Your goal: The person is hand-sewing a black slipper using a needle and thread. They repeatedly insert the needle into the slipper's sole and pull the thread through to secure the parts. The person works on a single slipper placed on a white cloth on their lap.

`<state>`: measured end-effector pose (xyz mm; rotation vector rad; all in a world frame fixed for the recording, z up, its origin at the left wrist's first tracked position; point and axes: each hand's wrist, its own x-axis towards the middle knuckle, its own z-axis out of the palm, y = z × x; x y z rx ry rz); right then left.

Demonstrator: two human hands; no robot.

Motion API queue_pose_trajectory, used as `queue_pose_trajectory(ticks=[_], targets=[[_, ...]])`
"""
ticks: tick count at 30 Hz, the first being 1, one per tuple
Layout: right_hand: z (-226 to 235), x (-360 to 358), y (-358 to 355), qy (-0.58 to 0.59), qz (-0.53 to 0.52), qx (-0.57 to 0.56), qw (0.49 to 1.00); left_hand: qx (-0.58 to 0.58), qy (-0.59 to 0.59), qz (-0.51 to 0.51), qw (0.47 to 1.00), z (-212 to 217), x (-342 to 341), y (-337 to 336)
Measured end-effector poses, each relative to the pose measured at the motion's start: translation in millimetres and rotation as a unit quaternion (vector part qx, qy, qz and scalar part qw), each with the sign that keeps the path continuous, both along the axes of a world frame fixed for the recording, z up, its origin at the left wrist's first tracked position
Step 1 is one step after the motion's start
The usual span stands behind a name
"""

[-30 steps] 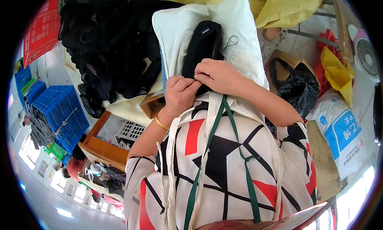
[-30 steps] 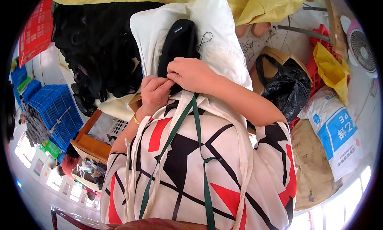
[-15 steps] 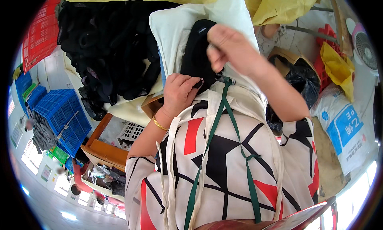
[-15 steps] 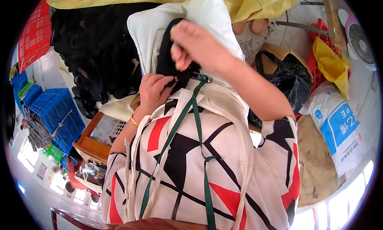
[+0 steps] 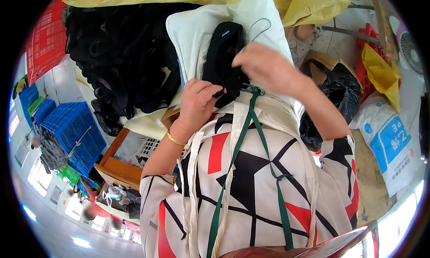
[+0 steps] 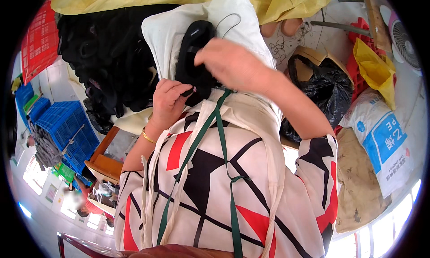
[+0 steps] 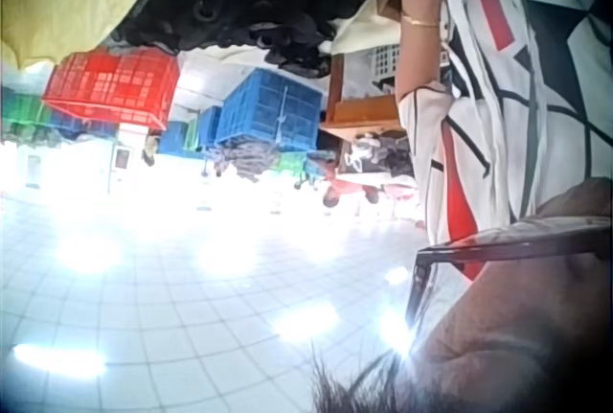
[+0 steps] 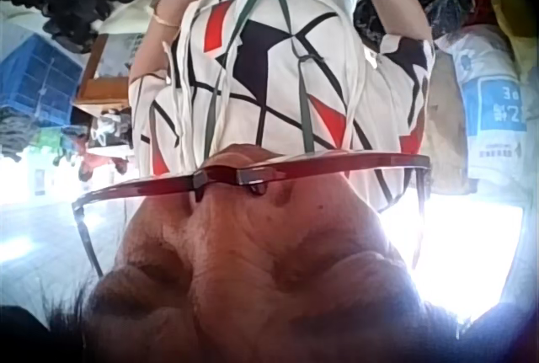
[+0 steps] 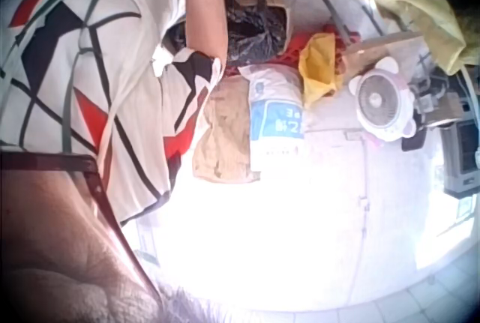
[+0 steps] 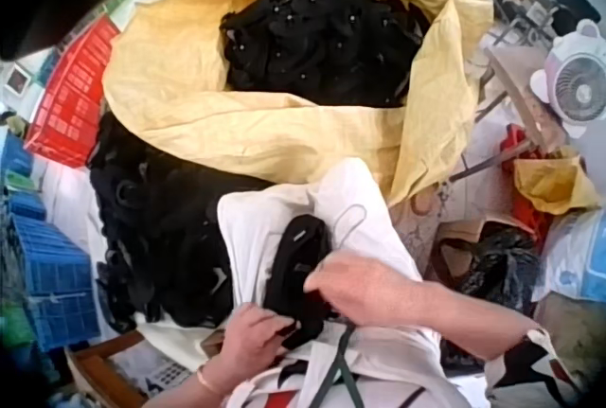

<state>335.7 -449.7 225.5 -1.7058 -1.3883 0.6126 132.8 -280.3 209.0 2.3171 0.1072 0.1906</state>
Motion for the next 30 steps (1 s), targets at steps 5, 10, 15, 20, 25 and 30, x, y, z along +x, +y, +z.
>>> queue_pose_trajectory(ticks=[5, 10, 15, 20, 25, 30], targets=[[-36.3, -42.9, 11.8, -0.157, 0.098, 0.020, 0.983, -0.005, 0.019, 0.001, 1.000, -2.8, -1.3, 1.3], [-41.9, -45.6, 15.9, -0.234, 0.057, 0.040, 0.970, -0.024, 0.026, 0.012, 0.999, -7.8, -1.7, 1.9], [-52.2, -48.1, 20.6, -0.255, -0.007, -0.031, 0.966, -0.039, 0.054, -0.014, 0.998, -5.0, 1.8, 6.3], [-63.5, -53.3, 29.6, -0.153, -0.177, -0.024, 0.972, -0.059, 0.119, -0.042, 0.990, -3.1, 11.0, 15.7], [-55.9, -47.7, 22.2, -0.130, -0.185, -0.012, 0.974, -0.112, 0.141, 0.130, 0.975, 3.5, -5.5, 3.5], [-50.7, -51.3, 22.0, -0.123, -0.179, 0.013, 0.976, -0.204, 0.329, 0.232, 0.892, -3.4, -33.2, -14.0]])
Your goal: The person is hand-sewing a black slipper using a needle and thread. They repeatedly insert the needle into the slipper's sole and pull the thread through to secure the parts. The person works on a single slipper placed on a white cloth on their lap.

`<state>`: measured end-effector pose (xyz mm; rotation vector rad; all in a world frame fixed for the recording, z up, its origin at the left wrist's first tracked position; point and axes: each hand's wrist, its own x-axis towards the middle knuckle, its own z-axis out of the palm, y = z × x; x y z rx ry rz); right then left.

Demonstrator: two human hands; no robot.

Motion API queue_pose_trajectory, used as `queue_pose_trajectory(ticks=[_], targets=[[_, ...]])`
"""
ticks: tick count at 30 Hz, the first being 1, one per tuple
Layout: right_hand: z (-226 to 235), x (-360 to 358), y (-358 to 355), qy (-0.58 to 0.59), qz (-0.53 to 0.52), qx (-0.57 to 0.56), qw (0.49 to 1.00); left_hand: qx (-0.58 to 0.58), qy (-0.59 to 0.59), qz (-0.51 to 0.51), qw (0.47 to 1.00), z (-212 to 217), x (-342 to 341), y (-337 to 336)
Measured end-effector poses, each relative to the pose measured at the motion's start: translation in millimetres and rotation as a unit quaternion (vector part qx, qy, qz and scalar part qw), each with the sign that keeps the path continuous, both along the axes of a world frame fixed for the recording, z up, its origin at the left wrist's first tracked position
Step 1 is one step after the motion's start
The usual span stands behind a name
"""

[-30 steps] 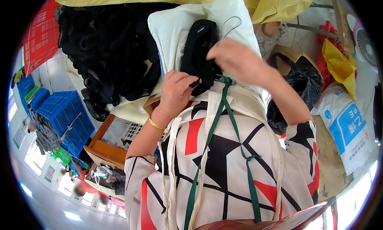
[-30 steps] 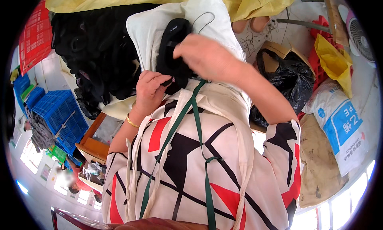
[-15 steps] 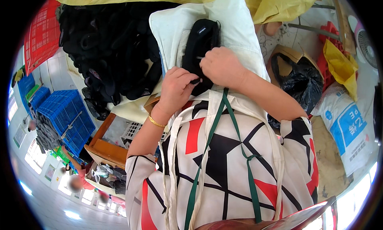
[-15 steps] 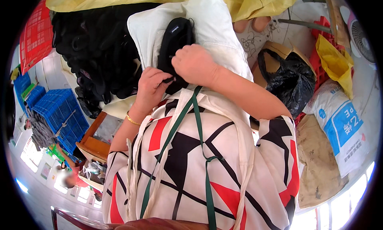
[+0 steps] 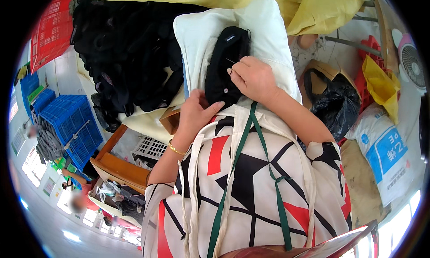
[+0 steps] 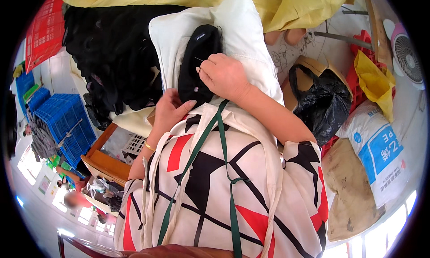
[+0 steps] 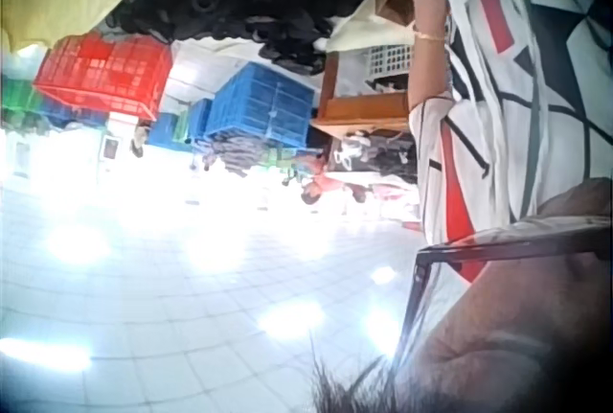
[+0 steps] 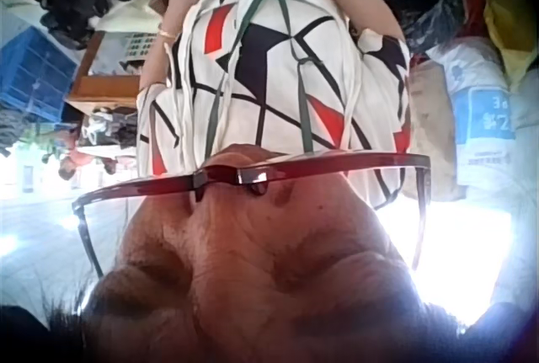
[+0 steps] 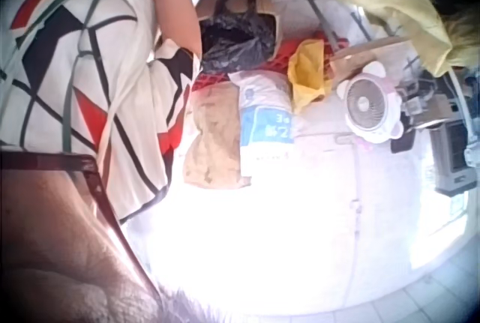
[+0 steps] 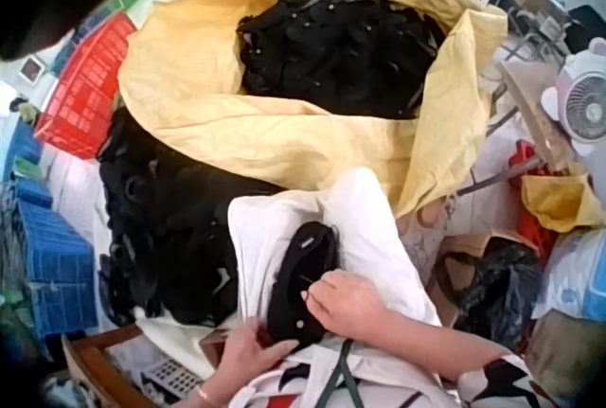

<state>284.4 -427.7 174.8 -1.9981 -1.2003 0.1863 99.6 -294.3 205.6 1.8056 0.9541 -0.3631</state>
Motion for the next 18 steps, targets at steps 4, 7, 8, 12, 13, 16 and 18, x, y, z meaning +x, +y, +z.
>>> queue_pose_trajectory(ticks=[4, 7, 8, 12, 13, 16, 18], targets=[[13.5, 10.9, 6.0, -0.069, 0.032, 0.012, 0.997, -0.082, -0.090, 0.109, 0.987, -15.3, -9.8, 0.6], [39.5, 44.6, -2.4, -0.139, 0.002, -0.004, 0.990, -0.091, -0.215, 0.184, 0.955, 11.0, 7.4, 28.4], [50.4, 57.8, -7.5, -0.155, -0.023, -0.008, 0.988, -0.097, -0.247, 0.180, 0.947, 16.0, 11.2, 48.4], [78.1, 98.4, -28.4, -0.206, -0.123, -0.009, 0.971, -0.070, -0.306, 0.092, 0.945, 65.1, 47.6, 126.8], [82.9, 106.2, -32.9, -0.220, -0.139, 0.009, 0.965, -0.111, -0.285, 0.067, 0.950, 73.9, 55.2, 142.3], [78.6, 116.9, -58.4, -0.214, -0.106, -0.070, 0.968, -0.084, -0.239, -0.158, 0.954, 73.8, 83.9, 165.6], [70.7, 110.9, -64.7, -0.196, -0.068, -0.168, 0.964, -0.046, -0.232, -0.201, 0.951, 38.0, 100.6, 152.0]])
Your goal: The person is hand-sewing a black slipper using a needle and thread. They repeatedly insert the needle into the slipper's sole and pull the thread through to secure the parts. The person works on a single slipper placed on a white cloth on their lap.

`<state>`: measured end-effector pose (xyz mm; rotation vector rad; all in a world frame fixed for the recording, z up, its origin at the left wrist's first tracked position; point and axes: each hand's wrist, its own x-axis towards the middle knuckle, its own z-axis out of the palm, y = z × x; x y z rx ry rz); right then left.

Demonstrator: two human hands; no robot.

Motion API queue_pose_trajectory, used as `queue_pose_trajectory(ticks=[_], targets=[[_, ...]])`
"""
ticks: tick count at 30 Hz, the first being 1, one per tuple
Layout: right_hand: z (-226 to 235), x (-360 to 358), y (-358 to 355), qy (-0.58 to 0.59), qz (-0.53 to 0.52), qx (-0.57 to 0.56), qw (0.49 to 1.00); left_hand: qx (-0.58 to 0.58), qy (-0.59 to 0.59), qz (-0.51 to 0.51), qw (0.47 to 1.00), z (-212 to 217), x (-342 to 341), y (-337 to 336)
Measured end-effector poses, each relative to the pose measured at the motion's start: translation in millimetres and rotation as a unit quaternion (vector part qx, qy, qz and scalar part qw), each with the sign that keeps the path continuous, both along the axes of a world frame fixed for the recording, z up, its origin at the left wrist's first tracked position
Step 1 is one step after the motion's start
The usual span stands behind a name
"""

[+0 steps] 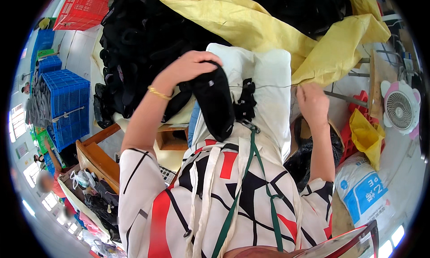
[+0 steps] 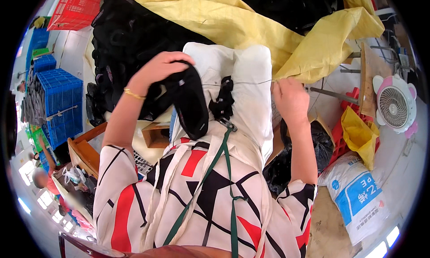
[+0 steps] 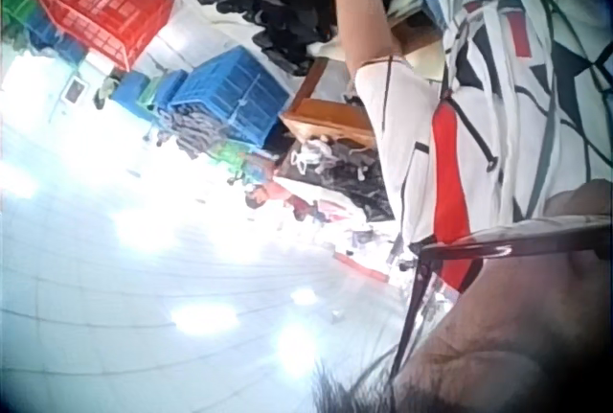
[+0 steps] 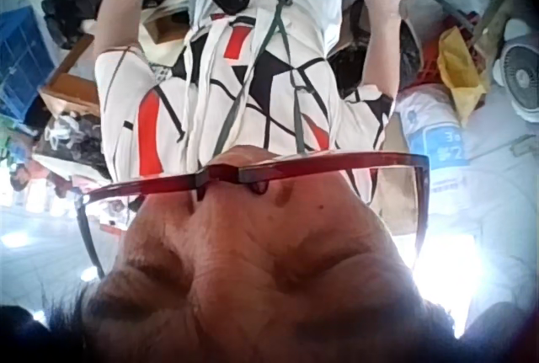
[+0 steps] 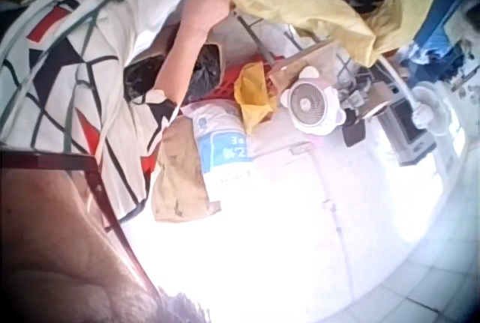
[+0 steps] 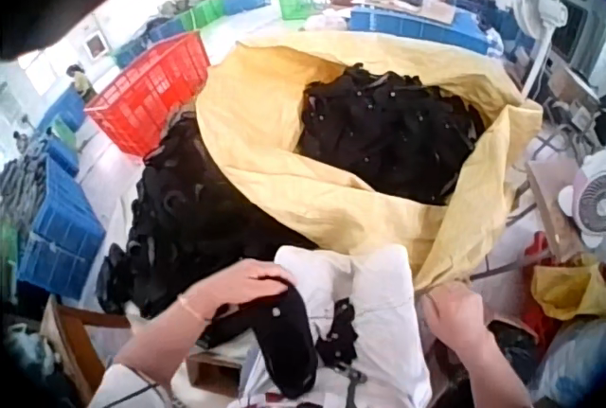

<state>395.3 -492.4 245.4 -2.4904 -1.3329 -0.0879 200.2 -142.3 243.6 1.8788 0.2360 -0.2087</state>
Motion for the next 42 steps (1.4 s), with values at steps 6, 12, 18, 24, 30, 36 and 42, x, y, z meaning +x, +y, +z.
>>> queue_pose_trajectory(ticks=[6, 12, 18, 24, 30, 36, 42], targets=[[-5.8, -8.8, 17.3, 0.147, -0.023, -0.003, 0.989, 0.290, -0.102, 0.185, 0.933, -20.3, 1.1, -29.7], [-13.8, -47.4, 98.5, 0.329, 0.037, 0.130, 0.935, 0.164, 0.090, 0.201, 0.962, -10.0, -40.9, -37.3], [-27.7, -84.1, 164.6, 0.387, 0.112, 0.152, 0.902, 0.139, 0.023, 0.176, 0.974, -22.8, -43.4, -45.2], [-40.3, -103.2, 151.7, 0.300, 0.131, 0.108, 0.939, 0.281, -0.136, 0.152, 0.938, -34.5, -51.4, -55.5], [-46.4, -106.5, 148.5, 0.282, 0.118, 0.149, 0.940, 0.260, -0.169, 0.187, 0.932, -38.0, -48.0, -60.4], [-39.7, -88.8, 148.6, 0.625, -0.008, -0.006, 0.781, 0.064, -0.060, 0.123, 0.988, -29.8, -44.9, -42.7], [-17.7, -97.6, 145.2, 0.550, 0.004, 0.007, 0.835, 0.022, -0.004, 0.128, 0.992, -26.1, -45.2, -41.8]])
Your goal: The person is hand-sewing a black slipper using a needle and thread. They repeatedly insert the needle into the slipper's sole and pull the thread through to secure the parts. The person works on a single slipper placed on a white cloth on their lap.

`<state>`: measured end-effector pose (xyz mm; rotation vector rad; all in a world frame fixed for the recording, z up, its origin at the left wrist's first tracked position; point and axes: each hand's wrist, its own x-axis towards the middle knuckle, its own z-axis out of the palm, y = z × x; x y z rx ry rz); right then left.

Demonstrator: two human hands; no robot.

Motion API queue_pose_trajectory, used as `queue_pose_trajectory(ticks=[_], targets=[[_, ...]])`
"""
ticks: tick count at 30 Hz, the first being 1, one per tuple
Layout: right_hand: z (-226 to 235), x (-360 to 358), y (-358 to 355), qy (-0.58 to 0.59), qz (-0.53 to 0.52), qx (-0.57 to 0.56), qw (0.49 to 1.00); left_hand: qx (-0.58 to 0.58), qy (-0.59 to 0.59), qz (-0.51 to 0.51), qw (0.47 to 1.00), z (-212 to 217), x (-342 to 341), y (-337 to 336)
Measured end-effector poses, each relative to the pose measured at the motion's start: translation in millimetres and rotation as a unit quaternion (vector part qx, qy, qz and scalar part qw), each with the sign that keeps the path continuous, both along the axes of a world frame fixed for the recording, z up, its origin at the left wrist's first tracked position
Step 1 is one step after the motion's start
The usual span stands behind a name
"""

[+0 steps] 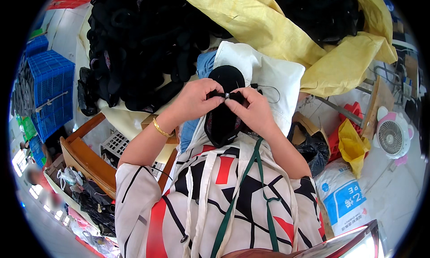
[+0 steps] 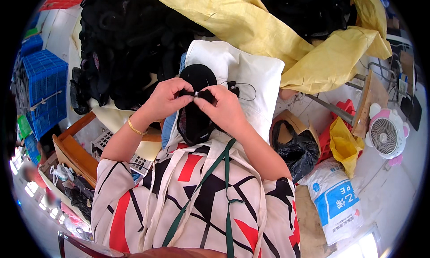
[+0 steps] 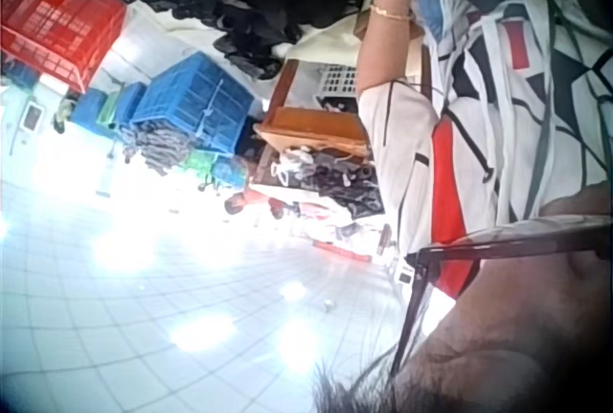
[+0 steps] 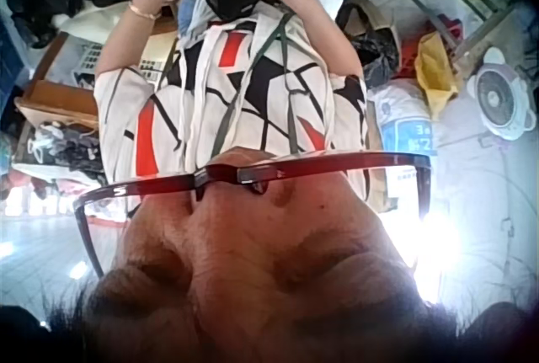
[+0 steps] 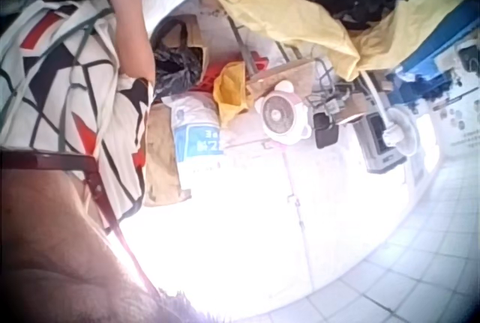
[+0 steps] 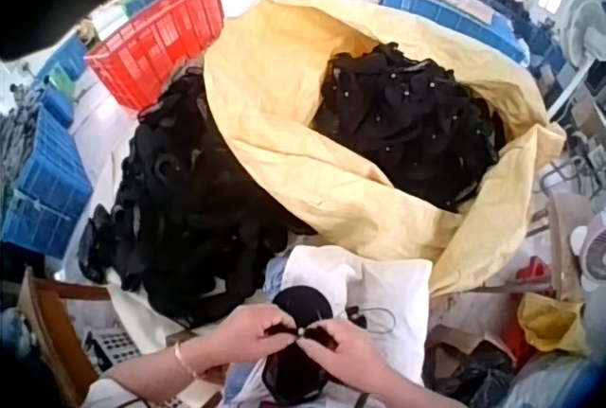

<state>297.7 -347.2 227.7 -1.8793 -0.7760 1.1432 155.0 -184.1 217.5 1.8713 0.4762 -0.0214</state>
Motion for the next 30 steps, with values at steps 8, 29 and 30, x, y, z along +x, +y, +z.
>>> queue_pose_trajectory(ticks=[8, 29, 30], targets=[[-0.5, -1.8, -11.5, -0.184, 0.137, 0.035, 0.973, -0.135, 0.078, 0.010, 0.988, -2.3, -0.5, 2.8], [10.2, -19.2, -26.7, 0.533, -0.356, 0.257, 0.724, -0.103, 0.081, 0.125, 0.983, -0.9, 10.1, 2.6], [9.6, -24.7, -40.2, 0.531, -0.350, 0.263, 0.726, -0.102, 0.090, 0.118, 0.984, -7.0, 6.7, 2.8]])
